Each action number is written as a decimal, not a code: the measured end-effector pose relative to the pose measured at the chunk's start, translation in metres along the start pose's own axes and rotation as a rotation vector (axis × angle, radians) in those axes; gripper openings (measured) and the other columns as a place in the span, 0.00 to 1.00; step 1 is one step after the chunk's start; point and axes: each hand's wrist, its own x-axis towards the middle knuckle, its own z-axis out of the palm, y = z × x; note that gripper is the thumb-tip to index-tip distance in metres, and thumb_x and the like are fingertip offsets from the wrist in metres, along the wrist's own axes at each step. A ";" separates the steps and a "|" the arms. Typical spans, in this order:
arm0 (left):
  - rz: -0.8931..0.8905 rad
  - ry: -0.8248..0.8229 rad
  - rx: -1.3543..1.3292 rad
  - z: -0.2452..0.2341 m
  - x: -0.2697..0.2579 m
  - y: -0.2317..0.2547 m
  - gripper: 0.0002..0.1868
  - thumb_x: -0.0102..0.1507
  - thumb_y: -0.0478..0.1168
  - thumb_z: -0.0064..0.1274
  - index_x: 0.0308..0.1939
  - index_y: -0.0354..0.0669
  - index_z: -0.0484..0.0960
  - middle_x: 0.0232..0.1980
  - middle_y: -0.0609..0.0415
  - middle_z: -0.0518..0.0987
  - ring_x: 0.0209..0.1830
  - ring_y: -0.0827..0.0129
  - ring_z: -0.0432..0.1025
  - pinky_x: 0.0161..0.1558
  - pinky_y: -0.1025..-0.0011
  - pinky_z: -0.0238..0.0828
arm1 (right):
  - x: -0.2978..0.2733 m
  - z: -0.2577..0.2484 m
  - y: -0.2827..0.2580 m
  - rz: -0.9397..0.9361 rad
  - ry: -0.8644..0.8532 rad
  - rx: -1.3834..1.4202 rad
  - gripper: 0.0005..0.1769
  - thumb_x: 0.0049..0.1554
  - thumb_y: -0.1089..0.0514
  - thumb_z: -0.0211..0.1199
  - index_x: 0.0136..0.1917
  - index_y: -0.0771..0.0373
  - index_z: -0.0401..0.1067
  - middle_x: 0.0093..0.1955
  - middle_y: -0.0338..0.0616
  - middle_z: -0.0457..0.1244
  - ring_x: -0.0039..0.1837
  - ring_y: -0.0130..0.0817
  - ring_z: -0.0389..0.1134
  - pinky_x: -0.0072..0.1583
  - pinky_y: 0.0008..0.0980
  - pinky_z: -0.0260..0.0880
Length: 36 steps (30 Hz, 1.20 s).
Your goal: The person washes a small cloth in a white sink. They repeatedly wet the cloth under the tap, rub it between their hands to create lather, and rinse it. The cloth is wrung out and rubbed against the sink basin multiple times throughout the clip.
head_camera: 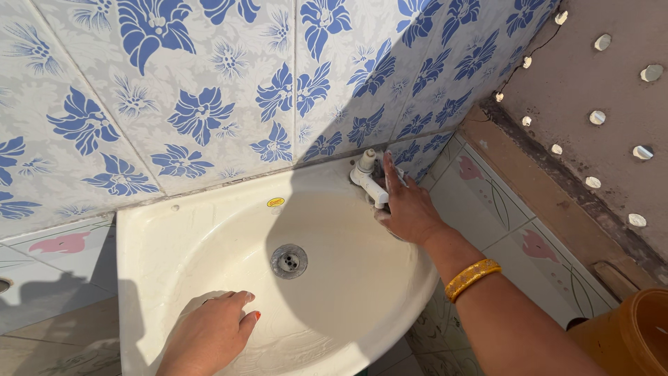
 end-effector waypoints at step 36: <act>0.023 0.053 -0.042 0.006 -0.001 0.000 0.20 0.66 0.52 0.48 0.60 0.54 0.79 0.56 0.57 0.82 0.61 0.61 0.73 0.65 0.63 0.67 | -0.105 -0.007 -0.090 -0.133 -0.677 -0.032 0.44 0.55 0.46 0.61 0.80 0.56 0.50 0.75 0.42 0.58 0.72 0.38 0.61 0.72 0.42 0.57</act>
